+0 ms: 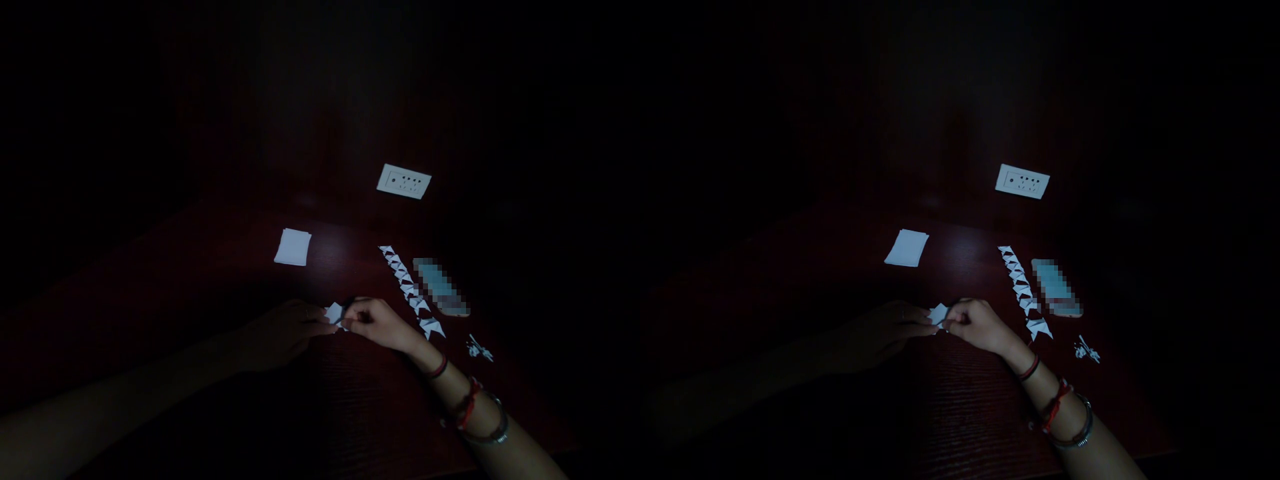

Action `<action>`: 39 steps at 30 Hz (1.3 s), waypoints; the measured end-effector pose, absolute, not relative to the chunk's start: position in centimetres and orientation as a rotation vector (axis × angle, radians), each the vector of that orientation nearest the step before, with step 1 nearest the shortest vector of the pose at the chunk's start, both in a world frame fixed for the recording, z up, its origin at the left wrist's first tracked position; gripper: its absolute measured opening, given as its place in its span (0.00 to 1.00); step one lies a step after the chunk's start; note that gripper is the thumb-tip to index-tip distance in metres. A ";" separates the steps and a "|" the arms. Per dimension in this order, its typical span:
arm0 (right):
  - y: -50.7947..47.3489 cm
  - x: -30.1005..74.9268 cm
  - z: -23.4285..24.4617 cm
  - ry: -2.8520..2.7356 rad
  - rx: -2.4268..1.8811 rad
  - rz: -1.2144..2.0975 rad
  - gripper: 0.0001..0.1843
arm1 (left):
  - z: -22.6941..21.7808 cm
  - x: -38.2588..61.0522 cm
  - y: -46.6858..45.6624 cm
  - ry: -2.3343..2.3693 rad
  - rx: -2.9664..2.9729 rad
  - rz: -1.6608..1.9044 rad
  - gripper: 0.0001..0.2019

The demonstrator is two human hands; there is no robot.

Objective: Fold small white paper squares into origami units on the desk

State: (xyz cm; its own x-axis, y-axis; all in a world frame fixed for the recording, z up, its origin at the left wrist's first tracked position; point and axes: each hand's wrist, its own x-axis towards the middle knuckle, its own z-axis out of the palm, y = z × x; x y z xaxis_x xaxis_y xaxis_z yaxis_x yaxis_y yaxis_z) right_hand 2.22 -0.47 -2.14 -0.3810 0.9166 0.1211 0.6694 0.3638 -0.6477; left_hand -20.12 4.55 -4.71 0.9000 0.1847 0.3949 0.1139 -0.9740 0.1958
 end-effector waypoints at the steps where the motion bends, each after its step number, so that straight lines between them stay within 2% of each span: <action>1: -0.5 2.2 -2.1 -2.167 -1.376 0.692 0.06 | -4.7 -20.1 4.6 0.238 2.891 0.627 0.23; 5: -0.5 2.0 -1.9 -2.181 -1.433 0.629 0.08 | -4.4 -20.1 4.5 0.258 2.886 0.578 0.23; 21: -0.2 1.7 -2.0 -2.217 -1.529 0.583 0.06 | -4.6 -20.0 4.5 0.268 2.935 0.572 0.24; 32: -1.1 2.4 -1.7 -2.342 -1.219 0.576 0.05 | -4.3 -19.9 4.4 0.330 2.902 0.523 0.20; 39: -1.4 2.0 -1.3 -2.393 -1.223 0.502 0.05 | -4.8 -20.0 4.6 0.244 2.897 0.616 0.20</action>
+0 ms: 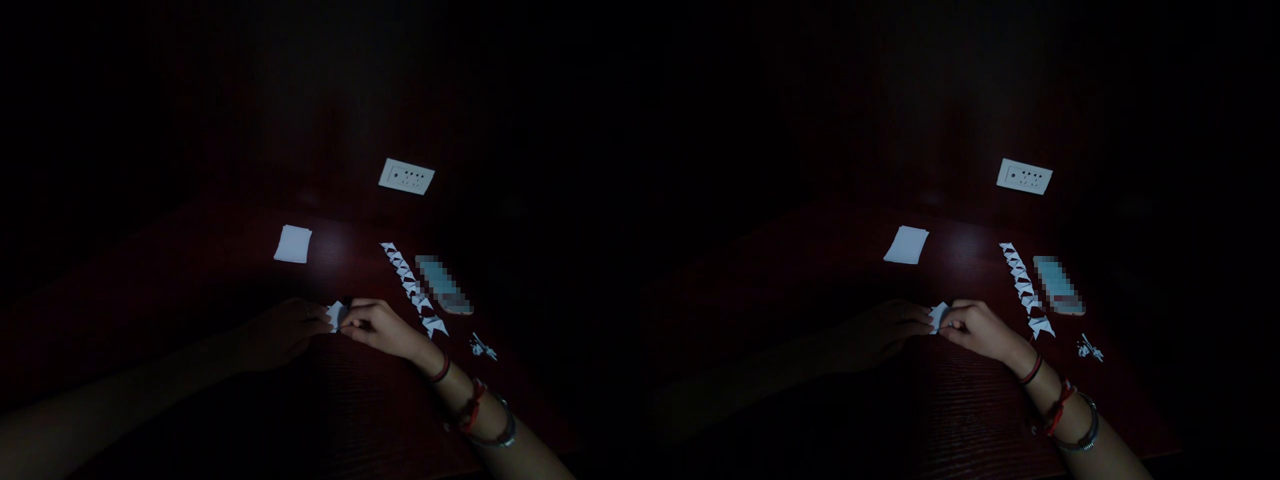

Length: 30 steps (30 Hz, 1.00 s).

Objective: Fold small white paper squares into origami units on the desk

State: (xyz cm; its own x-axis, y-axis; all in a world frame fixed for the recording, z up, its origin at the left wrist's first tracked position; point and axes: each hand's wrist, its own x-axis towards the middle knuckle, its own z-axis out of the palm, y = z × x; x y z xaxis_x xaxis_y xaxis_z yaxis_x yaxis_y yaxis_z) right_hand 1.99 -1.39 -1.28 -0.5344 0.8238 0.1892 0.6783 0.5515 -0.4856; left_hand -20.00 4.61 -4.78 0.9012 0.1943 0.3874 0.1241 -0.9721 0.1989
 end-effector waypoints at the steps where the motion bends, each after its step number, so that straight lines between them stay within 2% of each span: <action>1: -1.4 1.8 -1.3 -2.387 -1.240 0.492 0.05 | -4.8 -20.0 4.6 0.232 2.907 0.620 0.20; 13: -0.9 0.9 -1.2 -2.205 -1.527 0.613 0.05 | -4.3 -19.5 4.6 0.237 2.955 0.552 0.19; 19: -0.9 0.9 -1.3 -2.123 -1.545 0.708 0.05 | -4.9 -19.8 4.8 0.223 2.984 0.509 0.22; 25: -0.8 0.8 -1.4 -2.056 -1.509 0.777 0.11 | -4.9 -19.9 4.8 0.227 2.992 0.480 0.22; 30: -0.8 0.6 -1.3 -2.034 -1.564 0.719 0.08 | -5.0 -19.8 4.8 0.247 2.982 0.488 0.20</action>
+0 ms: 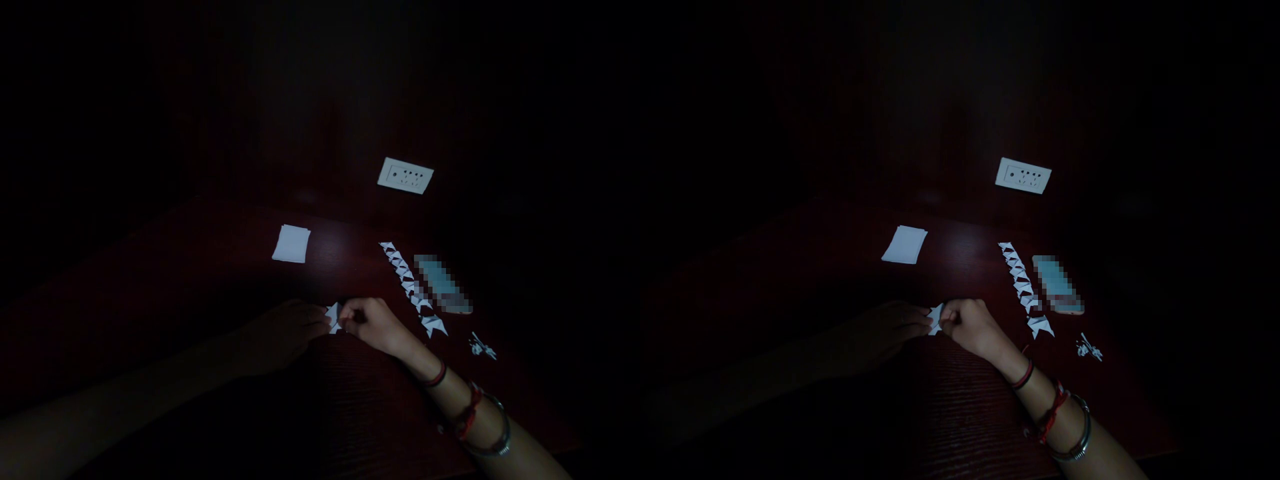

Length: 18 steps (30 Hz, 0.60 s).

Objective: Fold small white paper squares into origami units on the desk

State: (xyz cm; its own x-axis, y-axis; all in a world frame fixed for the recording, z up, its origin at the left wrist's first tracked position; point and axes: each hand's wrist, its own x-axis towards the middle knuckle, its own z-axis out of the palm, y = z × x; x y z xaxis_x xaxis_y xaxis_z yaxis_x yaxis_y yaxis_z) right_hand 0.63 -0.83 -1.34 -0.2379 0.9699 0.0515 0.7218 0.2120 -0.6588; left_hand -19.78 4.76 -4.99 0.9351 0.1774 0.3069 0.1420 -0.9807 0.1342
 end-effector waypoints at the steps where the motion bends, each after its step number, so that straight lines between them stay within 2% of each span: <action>1: -0.8 0.6 -1.3 -2.032 -1.571 0.706 0.07 | -5.0 -19.8 4.8 0.257 2.981 0.489 0.20; 18: -0.8 0.9 -1.7 -2.028 -1.526 0.718 0.06 | -4.5 -19.7 4.6 0.218 2.960 0.575 0.21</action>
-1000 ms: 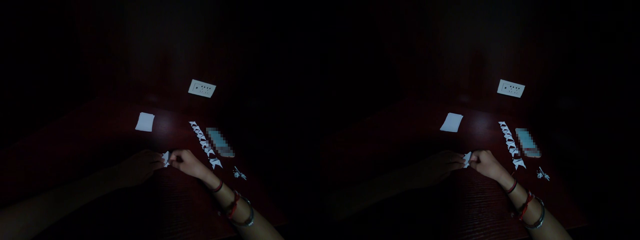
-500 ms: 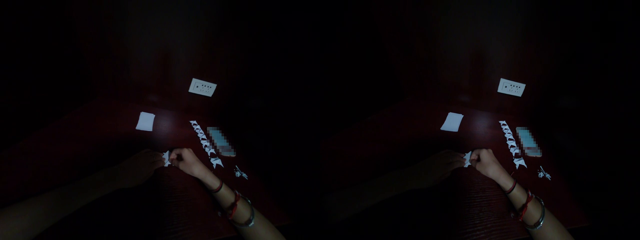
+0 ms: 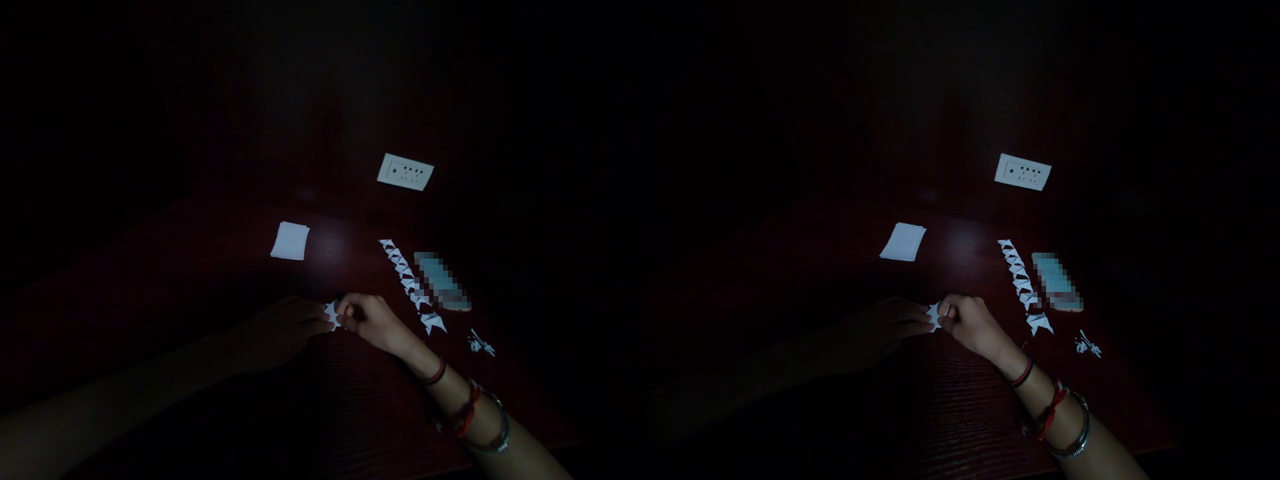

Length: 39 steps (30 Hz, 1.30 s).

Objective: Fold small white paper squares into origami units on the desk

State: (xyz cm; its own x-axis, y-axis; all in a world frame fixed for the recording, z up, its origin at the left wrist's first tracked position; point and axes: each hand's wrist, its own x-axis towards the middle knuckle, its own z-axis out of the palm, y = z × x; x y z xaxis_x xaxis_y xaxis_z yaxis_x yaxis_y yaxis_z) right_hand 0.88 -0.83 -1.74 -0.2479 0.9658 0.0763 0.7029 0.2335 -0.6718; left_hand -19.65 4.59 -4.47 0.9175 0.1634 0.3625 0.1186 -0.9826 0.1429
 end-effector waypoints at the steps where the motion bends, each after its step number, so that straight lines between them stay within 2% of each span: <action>1: -0.8 0.9 -1.8 -2.036 -1.514 0.711 0.06 | -4.5 -19.6 4.6 0.210 2.957 0.590 0.21; 10: -1.5 0.8 -1.6 -2.209 -1.443 0.442 0.08 | -4.8 -19.7 4.6 0.232 2.949 0.606 0.20; 17: -3.2 2.4 0.7 -2.697 -1.306 0.316 0.17 | -5.0 -19.9 4.7 0.291 2.969 0.517 0.22; 27: -3.5 2.6 1.3 -2.784 -1.353 0.311 0.18 | -4.6 -19.8 4.5 0.269 2.971 0.565 0.21; 33: -3.3 2.8 1.3 -2.795 -1.316 0.285 0.24 | -4.8 -19.8 4.6 0.295 3.002 0.524 0.22; 39: -3.3 2.4 1.1 -2.810 -1.328 0.152 0.26 | -5.2 -19.9 4.7 0.288 2.987 0.551 0.20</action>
State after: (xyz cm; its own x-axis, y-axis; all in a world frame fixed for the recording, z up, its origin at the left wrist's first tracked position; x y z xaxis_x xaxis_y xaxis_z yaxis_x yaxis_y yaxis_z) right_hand 2.39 -3.29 1.07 -0.6355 0.7719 -0.0148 0.7690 0.6312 -0.1010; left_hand -19.88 4.70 -5.17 0.9171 0.2010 0.3444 0.1684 -0.9781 0.1227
